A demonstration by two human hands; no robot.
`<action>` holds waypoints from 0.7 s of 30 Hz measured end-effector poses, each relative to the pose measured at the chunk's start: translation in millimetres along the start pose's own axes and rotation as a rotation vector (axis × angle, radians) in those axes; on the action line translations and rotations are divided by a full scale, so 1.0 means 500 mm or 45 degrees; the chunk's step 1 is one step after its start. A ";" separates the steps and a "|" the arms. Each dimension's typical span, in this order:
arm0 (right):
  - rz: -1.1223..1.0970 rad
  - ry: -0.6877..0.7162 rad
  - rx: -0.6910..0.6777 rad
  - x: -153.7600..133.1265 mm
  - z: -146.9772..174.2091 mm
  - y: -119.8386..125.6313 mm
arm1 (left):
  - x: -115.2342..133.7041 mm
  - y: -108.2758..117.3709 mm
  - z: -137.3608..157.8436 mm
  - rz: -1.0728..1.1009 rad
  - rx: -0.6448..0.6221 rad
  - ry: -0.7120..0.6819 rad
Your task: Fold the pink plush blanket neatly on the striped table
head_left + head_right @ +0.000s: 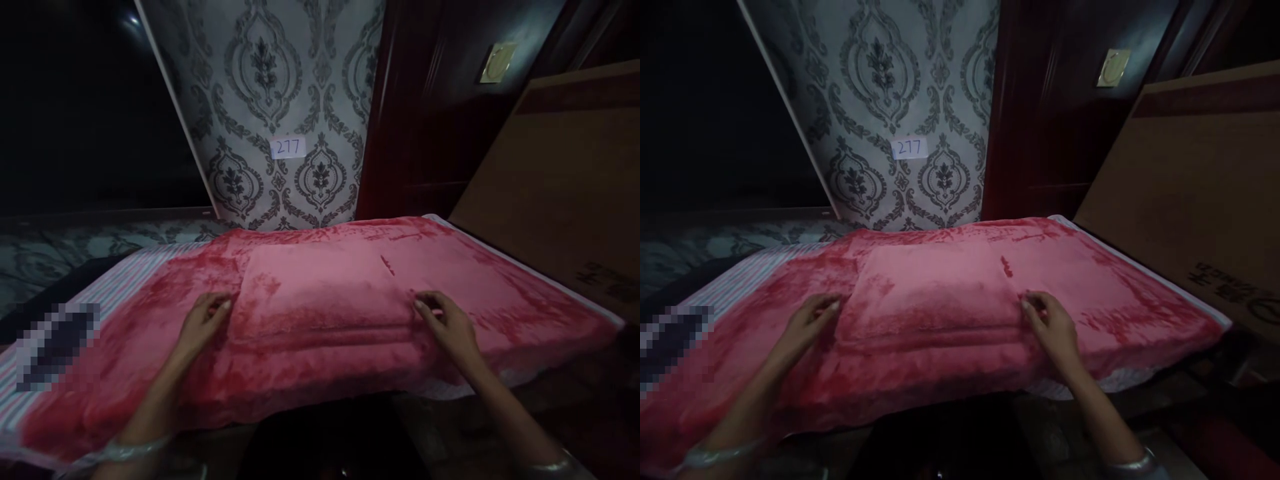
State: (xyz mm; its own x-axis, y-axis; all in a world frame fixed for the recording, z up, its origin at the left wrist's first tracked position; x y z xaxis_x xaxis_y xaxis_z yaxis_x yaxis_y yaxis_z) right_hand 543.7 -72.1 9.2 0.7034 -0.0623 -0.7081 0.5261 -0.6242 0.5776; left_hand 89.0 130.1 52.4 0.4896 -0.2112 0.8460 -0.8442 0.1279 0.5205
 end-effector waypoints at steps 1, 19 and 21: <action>0.063 0.092 0.019 -0.032 -0.021 -0.007 | 0.029 -0.018 -0.017 -0.171 0.012 -0.166; 0.806 0.222 -0.431 -0.054 -0.107 -0.231 | 0.028 -0.255 -0.111 -1.160 -0.365 -0.368; 0.817 0.201 -0.440 -0.060 -0.106 -0.232 | 0.034 -0.255 -0.109 -1.178 -0.370 -0.365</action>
State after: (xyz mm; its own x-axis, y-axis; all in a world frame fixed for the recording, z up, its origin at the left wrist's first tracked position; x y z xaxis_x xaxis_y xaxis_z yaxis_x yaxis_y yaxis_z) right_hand 486.9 43.6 -15.2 0.9695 -0.2031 -0.1371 0.0911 -0.2206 0.9711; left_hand 216.9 162.9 6.7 0.8220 -0.5667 0.0563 -0.0554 0.0189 0.9983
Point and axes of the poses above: each hand's wrist, its own z-axis away from the middle knuckle, its own y-axis out of the back of the hand, x = y × z, the point moved 6 cm from there along -z, towards the middle knuckle, and after that the axes turned 7 degrees about -x, right-handed, at the moved point
